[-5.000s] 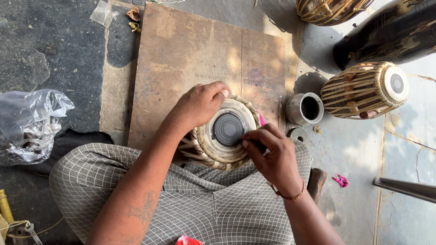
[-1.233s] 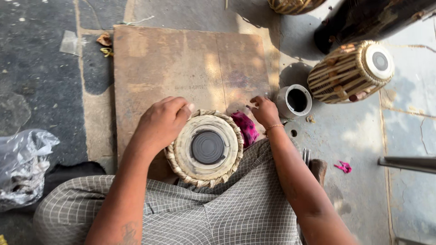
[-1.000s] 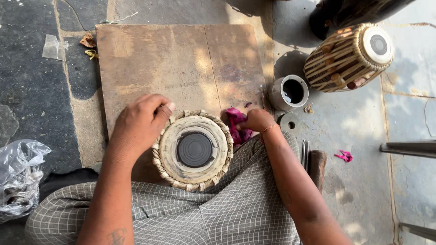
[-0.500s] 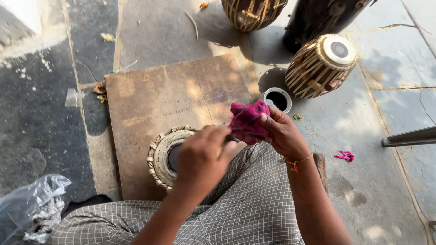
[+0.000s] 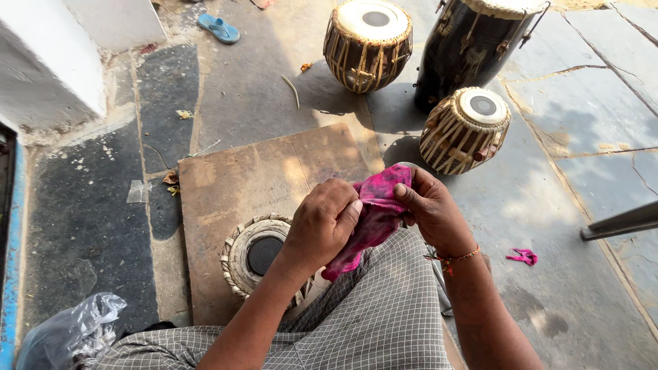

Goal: The person applies a black paste and a pink cloth to the center and rim of a drum, smoothing the material by hand.

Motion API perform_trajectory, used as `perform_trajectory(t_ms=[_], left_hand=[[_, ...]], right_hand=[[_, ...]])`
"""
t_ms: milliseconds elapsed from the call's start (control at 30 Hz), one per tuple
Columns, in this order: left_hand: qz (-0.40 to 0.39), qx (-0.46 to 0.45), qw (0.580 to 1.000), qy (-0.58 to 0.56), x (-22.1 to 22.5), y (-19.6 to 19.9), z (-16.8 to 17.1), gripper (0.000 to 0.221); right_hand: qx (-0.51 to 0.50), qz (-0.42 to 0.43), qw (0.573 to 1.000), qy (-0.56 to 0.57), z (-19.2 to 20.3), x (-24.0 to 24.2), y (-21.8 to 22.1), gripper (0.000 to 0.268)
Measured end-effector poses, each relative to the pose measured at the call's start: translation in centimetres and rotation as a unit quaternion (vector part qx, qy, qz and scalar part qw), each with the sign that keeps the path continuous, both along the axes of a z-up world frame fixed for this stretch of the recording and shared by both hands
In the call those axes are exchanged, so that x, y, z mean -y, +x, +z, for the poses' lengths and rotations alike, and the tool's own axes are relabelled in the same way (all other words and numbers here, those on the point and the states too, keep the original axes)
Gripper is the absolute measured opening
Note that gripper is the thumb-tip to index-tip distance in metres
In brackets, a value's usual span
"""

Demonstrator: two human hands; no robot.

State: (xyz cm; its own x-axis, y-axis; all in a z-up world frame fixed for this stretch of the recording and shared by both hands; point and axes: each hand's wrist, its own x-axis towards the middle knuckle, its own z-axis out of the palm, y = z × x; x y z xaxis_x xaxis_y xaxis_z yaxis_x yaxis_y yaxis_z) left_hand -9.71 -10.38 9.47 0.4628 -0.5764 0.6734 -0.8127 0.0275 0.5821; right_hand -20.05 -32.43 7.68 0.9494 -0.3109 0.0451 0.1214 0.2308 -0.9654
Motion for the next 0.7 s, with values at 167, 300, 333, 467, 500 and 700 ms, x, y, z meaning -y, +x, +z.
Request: perform_trajectory(t_ms=[167, 300, 333, 467, 500, 700], left_hand=[[-0.096, -0.320, 0.942, 0.020, 1.2, 3.5, 0.6, 0.026], [-0.139, -0.347, 0.924, 0.087, 2.6, 4.1, 3.0, 0.025], [-0.124, -0.301, 0.937, 0.126, 2.8, 3.8, 3.5, 0.024], [-0.068, -0.164, 0.954, 0.240, 2.9, 3.7, 5.9, 0.025], [-0.054, -0.143, 0.954, 0.258, 2.8, 4.0, 6.3, 0.025], [-0.084, -0.111, 0.961, 0.238, 3.5, 3.9, 7.1, 0.027]], right_hand=[[-0.026, -0.169, 0.952, -0.252, 0.5, 0.3, 1.0, 0.031], [0.131, -0.024, 0.962, -0.239, 3.7, -1.9, 0.4, 0.047], [0.131, 0.027, 0.960, -0.245, 4.2, -2.4, 0.4, 0.044], [0.047, 0.064, 0.948, -0.309, 3.7, -0.7, 0.2, 0.026], [0.003, 0.032, 0.942, -0.334, 3.0, 0.4, 0.1, 0.022], [0.070, 0.061, 0.995, -0.046, -0.8, 2.7, 0.1, 0.007]])
